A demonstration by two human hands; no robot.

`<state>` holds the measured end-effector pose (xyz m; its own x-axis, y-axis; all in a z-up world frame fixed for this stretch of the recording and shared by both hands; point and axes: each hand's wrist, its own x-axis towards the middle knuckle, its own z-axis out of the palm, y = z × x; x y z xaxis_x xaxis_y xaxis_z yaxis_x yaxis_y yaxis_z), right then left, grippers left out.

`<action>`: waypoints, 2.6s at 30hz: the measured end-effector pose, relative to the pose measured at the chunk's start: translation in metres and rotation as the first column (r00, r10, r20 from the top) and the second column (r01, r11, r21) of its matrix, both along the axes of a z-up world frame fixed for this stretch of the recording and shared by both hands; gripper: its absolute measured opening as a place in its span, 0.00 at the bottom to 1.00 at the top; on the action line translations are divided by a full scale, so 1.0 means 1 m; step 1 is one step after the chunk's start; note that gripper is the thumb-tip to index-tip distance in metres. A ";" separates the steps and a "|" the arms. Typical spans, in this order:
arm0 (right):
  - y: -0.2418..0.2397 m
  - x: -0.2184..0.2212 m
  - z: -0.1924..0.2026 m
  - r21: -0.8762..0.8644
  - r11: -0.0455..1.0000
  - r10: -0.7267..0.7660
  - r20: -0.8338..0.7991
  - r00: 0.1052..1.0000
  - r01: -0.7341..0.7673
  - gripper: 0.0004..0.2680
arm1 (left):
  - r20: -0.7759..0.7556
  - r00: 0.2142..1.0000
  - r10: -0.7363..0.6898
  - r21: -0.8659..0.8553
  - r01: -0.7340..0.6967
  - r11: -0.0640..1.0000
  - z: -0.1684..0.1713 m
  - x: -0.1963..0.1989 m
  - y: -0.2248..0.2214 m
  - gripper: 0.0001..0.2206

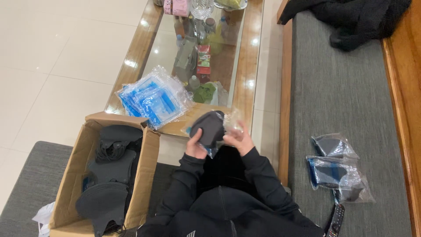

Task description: Packing black face masks into a cardboard box after inspection

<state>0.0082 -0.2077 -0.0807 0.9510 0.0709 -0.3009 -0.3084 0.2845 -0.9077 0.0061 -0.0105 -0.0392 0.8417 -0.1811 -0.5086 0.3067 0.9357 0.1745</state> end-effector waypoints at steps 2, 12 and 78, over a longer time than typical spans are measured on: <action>0.012 -0.001 0.017 -0.083 0.996 0.025 0.010 1.000 -0.025 0.43 | 0.142 0.989 -0.046 0.085 0.034 0.996 0.000 -0.009 -0.008 0.24; -0.011 0.006 0.059 -0.437 0.896 0.107 0.391 0.914 0.082 0.34 | 0.471 0.617 -0.630 0.876 -0.414 0.248 -0.011 0.036 0.036 0.53; -0.402 -0.273 -0.241 -0.647 0.230 -0.956 -0.012 0.293 0.727 0.26 | 0.190 0.793 -0.579 0.965 -0.260 -0.040 -0.138 -0.068 -0.016 0.08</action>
<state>-0.2653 -0.6101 -0.3218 0.1430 -0.9474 -0.2864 -0.4472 0.1963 -0.8726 -0.0622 -0.0267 -0.1773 0.9948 -0.0654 0.0776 -0.0960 -0.3572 0.9291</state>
